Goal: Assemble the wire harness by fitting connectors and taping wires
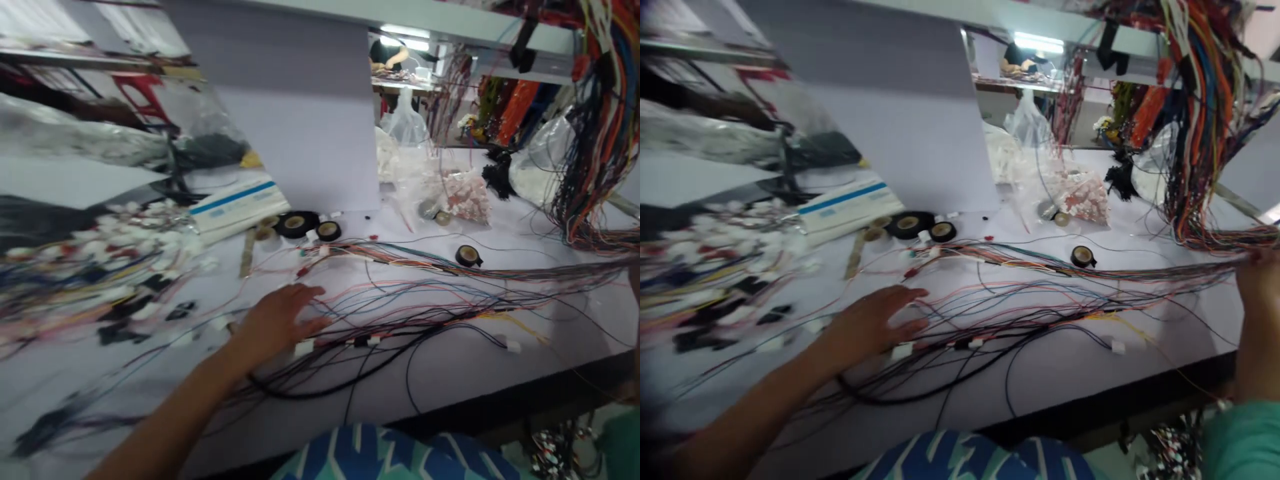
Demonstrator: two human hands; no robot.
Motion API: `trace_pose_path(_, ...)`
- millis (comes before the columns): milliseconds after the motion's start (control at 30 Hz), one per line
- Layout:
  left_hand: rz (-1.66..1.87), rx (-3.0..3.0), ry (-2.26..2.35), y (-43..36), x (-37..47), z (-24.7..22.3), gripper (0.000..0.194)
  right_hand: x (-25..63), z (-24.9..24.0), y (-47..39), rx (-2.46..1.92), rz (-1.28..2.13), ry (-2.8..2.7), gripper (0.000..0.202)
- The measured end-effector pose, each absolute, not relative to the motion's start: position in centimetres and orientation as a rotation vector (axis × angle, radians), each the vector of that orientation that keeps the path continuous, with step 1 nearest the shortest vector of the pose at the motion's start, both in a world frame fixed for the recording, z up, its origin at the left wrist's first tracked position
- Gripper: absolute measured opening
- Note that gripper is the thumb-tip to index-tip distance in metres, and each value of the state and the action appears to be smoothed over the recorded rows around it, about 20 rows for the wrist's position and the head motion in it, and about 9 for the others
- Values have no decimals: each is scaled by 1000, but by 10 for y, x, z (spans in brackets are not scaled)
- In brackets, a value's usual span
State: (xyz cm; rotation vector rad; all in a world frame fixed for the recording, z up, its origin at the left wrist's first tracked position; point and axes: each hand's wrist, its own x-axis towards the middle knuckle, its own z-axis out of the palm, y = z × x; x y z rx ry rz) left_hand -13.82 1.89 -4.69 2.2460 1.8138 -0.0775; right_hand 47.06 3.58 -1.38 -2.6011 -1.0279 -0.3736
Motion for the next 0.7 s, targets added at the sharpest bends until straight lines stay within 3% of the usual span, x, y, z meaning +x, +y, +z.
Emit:
trace_pose_path(200,188,2150,1910,23,-152,-35,45,311,-12,73,-2176,-355,-1697,43)
trace_pose_path(300,213,2091,1961,24,-160,-33,44,259,-3,76,-2040,-334,-1687,45)
trace_pose_path(467,125,2039,1953,16,-167,-36,44,238,0,78,-2130,-89,-1810,27)
trace_pose_path(600,-11,2122,1790,6,-166,-46,43,221,-28,71,-1758,226,-2571,21)
trace_pose_path(700,-68,2179,1725,-2,-167,-51,41,212,-43,63,-1582,248,-2759,21)
